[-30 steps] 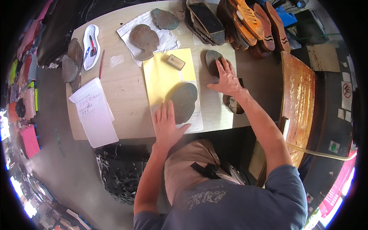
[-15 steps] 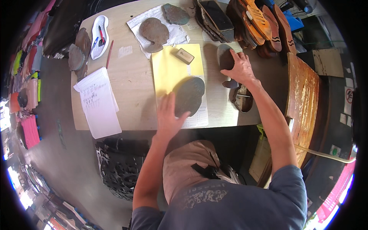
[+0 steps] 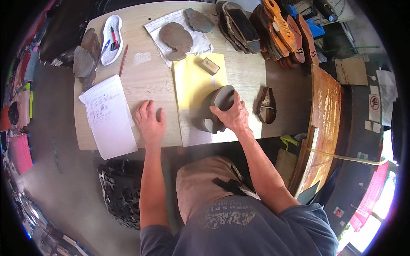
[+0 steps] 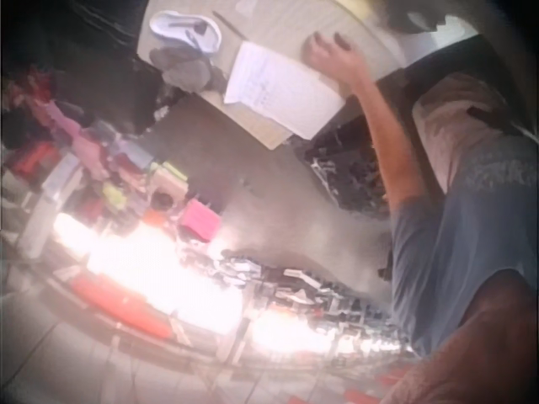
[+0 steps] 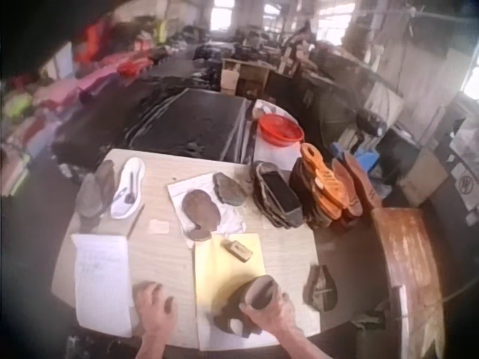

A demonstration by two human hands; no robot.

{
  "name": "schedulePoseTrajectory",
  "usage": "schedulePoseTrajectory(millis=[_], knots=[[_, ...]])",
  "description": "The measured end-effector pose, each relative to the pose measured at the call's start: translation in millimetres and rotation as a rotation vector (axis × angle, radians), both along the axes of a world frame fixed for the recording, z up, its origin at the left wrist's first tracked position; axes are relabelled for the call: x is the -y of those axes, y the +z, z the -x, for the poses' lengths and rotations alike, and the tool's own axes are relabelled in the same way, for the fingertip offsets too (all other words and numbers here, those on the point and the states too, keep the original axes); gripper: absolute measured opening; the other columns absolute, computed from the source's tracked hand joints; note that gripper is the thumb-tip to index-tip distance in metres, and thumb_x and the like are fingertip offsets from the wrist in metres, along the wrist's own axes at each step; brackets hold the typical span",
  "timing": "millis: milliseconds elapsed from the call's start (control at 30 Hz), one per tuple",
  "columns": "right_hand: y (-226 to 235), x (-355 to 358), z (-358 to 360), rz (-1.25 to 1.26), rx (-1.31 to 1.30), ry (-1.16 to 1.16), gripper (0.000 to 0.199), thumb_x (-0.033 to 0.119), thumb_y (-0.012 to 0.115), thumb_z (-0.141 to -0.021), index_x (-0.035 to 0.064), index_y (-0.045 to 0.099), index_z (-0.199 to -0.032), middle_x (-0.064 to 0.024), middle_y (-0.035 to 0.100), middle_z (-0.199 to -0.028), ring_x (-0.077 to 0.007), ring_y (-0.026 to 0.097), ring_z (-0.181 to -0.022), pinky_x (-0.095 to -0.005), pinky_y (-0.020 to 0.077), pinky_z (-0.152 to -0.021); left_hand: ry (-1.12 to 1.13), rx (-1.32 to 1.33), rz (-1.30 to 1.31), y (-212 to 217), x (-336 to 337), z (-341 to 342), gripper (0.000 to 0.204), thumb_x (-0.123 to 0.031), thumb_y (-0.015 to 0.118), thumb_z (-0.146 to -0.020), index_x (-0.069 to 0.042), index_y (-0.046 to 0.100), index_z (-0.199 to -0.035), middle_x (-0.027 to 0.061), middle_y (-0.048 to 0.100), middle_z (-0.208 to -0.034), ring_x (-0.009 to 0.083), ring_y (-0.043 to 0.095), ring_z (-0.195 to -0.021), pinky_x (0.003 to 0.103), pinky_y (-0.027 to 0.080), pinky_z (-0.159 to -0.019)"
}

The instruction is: The person writes on a notepad, then picks up a plastic bag and places it on a stack of materials. They walk through the warehouse, pick up a dark curved object, and place it on a shelf.

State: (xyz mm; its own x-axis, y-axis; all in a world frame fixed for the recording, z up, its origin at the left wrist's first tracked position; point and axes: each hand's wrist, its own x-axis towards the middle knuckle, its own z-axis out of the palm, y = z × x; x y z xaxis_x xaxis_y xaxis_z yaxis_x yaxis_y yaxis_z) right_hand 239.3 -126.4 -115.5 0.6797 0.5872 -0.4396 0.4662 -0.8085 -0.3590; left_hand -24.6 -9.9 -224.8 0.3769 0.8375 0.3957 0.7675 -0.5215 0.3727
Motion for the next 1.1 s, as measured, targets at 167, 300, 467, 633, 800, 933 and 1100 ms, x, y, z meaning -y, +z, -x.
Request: schedulePoseTrajectory(millis=[167,300,467,633,800,933,1100], knots=[[-0.6,-15.0,14.9,0.078,0.099,-0.012,0.121,0.055,0.084,-0.073,0.0031,0.020,-0.161,-0.0327,0.052,-0.130,-0.0449,0.057,-0.122,-0.0492,0.0477,-0.105,0.011,0.032,0.007,7.3,-2.5,-0.2,0.050,-0.023,0.077,-0.086,-0.006,0.060,-0.130,0.0105,0.056,-0.134,0.0351,0.052,-0.126,0.051,0.042,-0.104],[-3.4,-20.2,21.9,0.160,0.172,-0.002,0.121,0.058,0.082,-0.074,0.0033,0.020,-0.161,-0.0328,0.052,-0.132,-0.0439,0.059,-0.121,-0.0492,0.0485,-0.104,0.017,0.049,0.013,9.2,-3.1,-0.3,0.050,-0.023,0.076,-0.085,-0.007,0.061,-0.130,0.0107,0.056,-0.134,0.0354,0.052,-0.127,0.051,0.042,-0.103],[21.6,-23.6,-9.4,0.240,0.256,0.164,0.110,0.072,0.074,-0.078,-0.0033,0.043,-0.151,-0.0289,0.067,-0.119,-0.0423,0.064,-0.119,-0.0467,0.0521,-0.099,0.030,0.063,0.073,6.6,-2.4,1.4,0.049,-0.024,0.076,-0.086,-0.008,0.061,-0.130,0.0101,0.055,-0.135,0.0357,0.051,-0.127,0.052,0.042,-0.103],[4.2,-126.5,-28.3,-0.470,0.188,0.347,0.090,0.049,0.083,-0.081,-0.0047,0.050,-0.145,-0.0307,0.059,-0.132,-0.0441,0.056,-0.127,-0.0484,0.0481,-0.106,0.054,0.058,0.176,7.4,-3.1,0.7,0.050,-0.024,0.076,-0.086,-0.009,0.060,-0.131,0.0090,0.053,-0.137,0.0362,0.048,-0.131,0.052,0.039,-0.106],[-51.0,-268.5,-18.2,-0.317,0.282,0.497,0.103,0.046,0.083,-0.080,-0.0019,0.033,-0.156,-0.0327,0.044,-0.146,-0.0501,0.043,-0.135,-0.0512,0.0385,-0.115,0.079,0.034,0.189,11.6,-5.3,-4.1,0.049,-0.022,0.078,-0.085,-0.009,0.061,-0.130,0.0090,0.053,-0.136,0.0364,0.049,-0.129,0.053,0.041,-0.105],[-70.1,-297.9,-26.2,-0.268,0.311,0.553,0.100,0.046,0.083,-0.077,-0.0008,0.037,-0.152,-0.0301,0.050,-0.138,-0.0464,0.048,-0.128,-0.0495,0.0423,-0.111,0.083,0.026,0.201,14.5,-4.9,-5.9,0.049,-0.022,0.078,-0.084,-0.009,0.061,-0.128,0.0094,0.053,-0.135,0.0373,0.050,-0.128,0.053,0.042,-0.103],[-53.0,-306.5,-31.2,-0.153,0.317,0.627,0.097,0.050,0.081,-0.074,0.0015,0.044,-0.149,-0.0302,0.056,-0.133,-0.0474,0.051,-0.126,-0.0495,0.0428,-0.111,0.066,-0.002,0.169,14.2,-6.1,-6.6,0.050,-0.023,0.079,-0.084,-0.009,0.060,-0.129,0.0105,0.052,-0.136,0.0384,0.050,-0.127,0.055,0.041,-0.103]])
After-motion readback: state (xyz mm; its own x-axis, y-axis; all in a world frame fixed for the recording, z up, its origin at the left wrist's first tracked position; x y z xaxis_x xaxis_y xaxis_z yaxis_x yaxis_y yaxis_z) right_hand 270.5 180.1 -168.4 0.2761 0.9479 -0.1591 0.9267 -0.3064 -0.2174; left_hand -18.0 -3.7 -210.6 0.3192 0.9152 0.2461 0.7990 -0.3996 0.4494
